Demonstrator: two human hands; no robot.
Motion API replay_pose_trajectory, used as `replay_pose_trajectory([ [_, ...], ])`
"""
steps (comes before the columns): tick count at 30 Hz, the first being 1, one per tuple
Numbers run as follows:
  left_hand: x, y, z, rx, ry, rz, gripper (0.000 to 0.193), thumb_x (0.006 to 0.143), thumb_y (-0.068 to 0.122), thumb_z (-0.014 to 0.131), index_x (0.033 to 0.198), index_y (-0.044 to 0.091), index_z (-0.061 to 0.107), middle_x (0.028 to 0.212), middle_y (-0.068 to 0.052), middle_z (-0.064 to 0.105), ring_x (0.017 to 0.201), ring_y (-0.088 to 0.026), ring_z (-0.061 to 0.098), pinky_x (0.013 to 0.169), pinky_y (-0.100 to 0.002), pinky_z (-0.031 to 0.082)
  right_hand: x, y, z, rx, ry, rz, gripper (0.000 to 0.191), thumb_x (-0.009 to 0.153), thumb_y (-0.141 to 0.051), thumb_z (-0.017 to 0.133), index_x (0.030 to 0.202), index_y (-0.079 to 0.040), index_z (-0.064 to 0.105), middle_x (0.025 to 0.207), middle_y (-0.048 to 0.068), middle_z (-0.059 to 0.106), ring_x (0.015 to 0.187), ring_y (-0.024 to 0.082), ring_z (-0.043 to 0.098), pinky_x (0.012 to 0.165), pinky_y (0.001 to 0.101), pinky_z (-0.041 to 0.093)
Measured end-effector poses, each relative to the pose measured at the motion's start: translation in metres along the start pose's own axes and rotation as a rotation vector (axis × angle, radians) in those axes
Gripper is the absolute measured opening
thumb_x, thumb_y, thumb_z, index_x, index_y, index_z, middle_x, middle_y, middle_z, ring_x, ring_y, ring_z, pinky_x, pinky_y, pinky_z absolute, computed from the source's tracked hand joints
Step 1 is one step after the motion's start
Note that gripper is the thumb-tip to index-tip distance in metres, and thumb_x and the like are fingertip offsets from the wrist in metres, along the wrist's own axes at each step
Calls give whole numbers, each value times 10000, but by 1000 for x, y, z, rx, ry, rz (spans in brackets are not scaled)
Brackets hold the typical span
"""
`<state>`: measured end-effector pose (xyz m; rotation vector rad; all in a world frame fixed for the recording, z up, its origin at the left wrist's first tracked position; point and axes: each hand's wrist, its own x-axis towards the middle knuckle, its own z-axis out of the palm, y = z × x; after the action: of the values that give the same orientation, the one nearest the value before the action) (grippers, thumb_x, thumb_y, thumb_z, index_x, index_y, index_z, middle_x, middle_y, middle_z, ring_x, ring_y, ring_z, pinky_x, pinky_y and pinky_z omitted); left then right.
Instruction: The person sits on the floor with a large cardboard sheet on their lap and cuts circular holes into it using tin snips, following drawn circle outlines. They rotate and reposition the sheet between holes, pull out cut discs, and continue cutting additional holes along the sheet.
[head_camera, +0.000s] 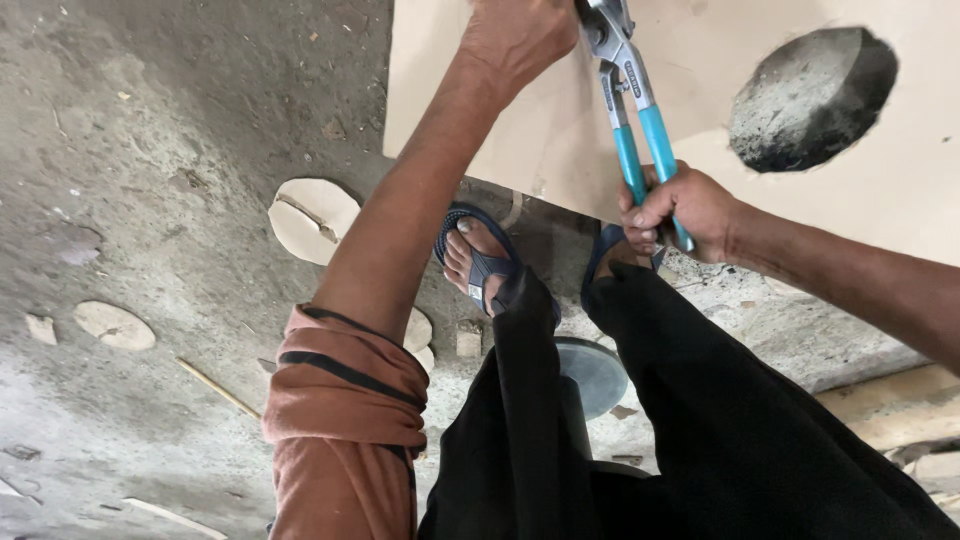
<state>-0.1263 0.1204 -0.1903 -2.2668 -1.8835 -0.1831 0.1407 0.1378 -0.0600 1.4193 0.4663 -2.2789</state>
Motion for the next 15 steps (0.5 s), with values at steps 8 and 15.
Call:
replay_pose_trajectory([
  [8, 6, 23, -17, 57, -8, -97, 86, 756, 88, 704, 825, 59, 661, 654, -86, 650, 546, -268, 690, 423, -452, 547, -23, 1, -13, -136, 144, -65, 266, 608, 95, 564, 858, 4, 559, 609, 104, 489, 484, 228, 476, 459, 397, 383],
  [15, -8, 28, -110, -506, 260, -692, 414, 958, 103, 674, 1343, -12, 572, 1354, -217, 638, 1344, -416, 550, 1152, -518, 450, -22, -1, 15, -110, 124, -261, 224, 637, 97, 545, 852, 44, 574, 612, 129, 515, 483, 232, 485, 459, 392, 384],
])
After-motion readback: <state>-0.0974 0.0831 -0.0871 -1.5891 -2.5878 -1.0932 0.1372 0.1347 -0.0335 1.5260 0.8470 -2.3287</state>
